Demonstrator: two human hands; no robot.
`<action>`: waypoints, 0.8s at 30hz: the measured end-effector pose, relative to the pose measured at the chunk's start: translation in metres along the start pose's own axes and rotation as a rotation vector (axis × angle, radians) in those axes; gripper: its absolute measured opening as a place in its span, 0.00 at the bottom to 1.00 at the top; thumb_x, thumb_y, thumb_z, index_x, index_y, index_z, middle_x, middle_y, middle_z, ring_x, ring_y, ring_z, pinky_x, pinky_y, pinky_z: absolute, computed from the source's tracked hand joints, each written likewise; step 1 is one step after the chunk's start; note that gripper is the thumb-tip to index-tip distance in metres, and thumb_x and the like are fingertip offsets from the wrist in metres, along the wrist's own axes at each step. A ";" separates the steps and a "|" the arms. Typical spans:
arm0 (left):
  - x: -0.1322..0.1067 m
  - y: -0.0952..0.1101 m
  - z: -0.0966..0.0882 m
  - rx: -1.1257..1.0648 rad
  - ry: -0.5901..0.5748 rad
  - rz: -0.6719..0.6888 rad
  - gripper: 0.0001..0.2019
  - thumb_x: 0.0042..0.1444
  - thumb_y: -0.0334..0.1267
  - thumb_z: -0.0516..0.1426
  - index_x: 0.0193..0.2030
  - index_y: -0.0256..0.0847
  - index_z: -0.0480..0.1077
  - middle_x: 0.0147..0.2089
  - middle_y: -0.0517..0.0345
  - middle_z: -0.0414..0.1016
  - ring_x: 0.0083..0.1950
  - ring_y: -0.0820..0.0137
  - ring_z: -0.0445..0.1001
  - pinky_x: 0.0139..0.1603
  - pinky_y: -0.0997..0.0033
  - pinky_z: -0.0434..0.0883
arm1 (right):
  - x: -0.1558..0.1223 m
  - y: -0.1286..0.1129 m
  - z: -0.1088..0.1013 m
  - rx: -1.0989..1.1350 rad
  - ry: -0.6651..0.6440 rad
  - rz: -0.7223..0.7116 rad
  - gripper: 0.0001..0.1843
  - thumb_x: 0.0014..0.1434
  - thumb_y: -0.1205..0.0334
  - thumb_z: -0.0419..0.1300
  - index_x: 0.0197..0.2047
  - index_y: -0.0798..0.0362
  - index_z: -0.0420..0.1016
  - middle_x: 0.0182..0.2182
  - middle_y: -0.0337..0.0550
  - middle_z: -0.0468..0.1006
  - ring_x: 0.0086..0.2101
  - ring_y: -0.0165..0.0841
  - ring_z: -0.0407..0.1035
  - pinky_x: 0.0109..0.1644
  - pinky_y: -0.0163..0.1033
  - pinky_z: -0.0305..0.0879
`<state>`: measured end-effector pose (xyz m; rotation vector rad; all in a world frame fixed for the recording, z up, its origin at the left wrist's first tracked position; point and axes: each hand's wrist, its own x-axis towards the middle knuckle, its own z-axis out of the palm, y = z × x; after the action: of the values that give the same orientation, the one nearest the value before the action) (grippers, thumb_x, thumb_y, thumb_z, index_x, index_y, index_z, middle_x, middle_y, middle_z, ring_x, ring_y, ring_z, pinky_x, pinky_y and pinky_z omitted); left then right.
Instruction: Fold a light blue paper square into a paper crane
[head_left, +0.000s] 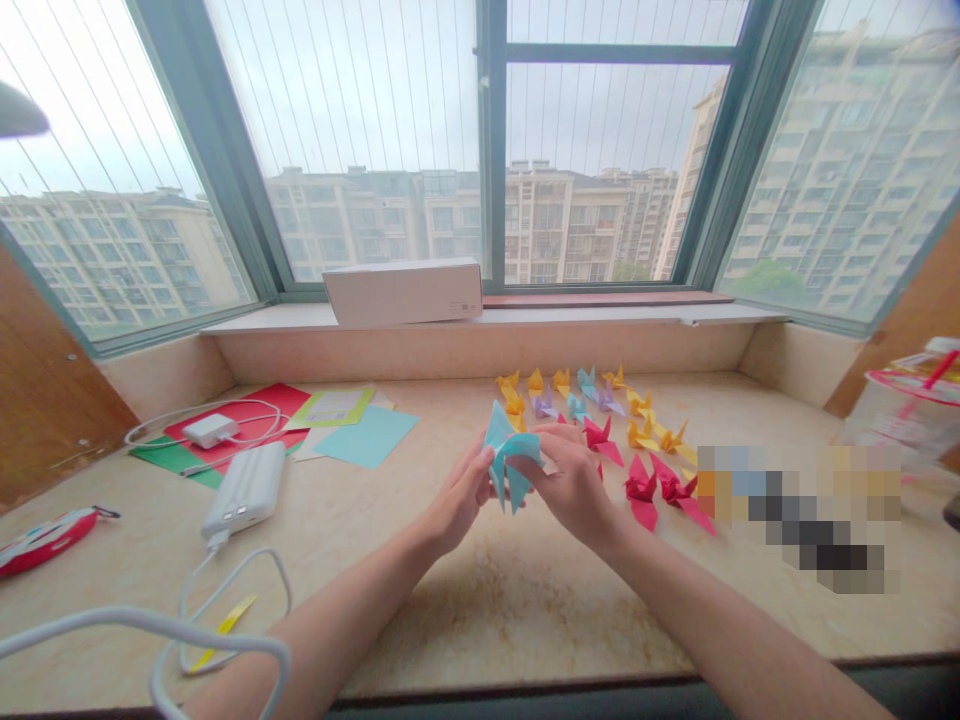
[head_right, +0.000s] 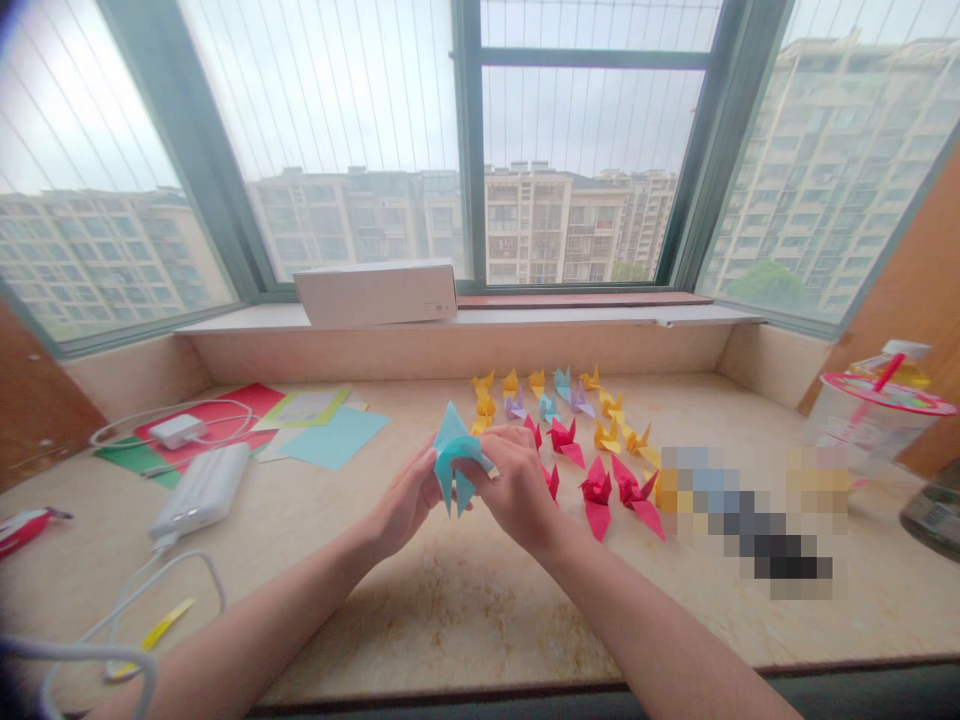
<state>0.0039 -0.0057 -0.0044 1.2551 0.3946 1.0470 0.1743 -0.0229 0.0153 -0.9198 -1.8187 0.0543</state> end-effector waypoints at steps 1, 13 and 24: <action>0.001 0.001 0.000 -0.013 0.017 0.023 0.23 0.65 0.48 0.51 0.64 0.44 0.60 0.45 0.50 0.77 0.38 0.66 0.77 0.36 0.67 0.74 | 0.000 0.000 0.000 0.005 -0.014 -0.028 0.08 0.63 0.56 0.61 0.40 0.47 0.80 0.37 0.43 0.82 0.42 0.40 0.73 0.50 0.47 0.61; -0.005 0.009 0.003 0.161 0.007 0.145 0.23 0.63 0.50 0.54 0.61 0.42 0.65 0.50 0.47 0.75 0.40 0.65 0.76 0.38 0.67 0.74 | 0.000 -0.002 -0.004 0.002 -0.009 -0.112 0.11 0.67 0.61 0.54 0.42 0.45 0.79 0.49 0.43 0.80 0.51 0.40 0.70 0.56 0.51 0.58; -0.004 0.012 0.009 0.339 -0.089 0.182 0.24 0.63 0.54 0.52 0.56 0.38 0.70 0.39 0.51 0.76 0.31 0.70 0.74 0.33 0.71 0.73 | 0.001 -0.003 -0.006 -0.061 0.086 0.014 0.18 0.66 0.52 0.54 0.26 0.50 0.71 0.25 0.41 0.75 0.31 0.36 0.68 0.40 0.43 0.60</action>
<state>0.0040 -0.0146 0.0081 1.6596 0.4062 1.1023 0.1771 -0.0266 0.0195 -0.9629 -1.7422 -0.0316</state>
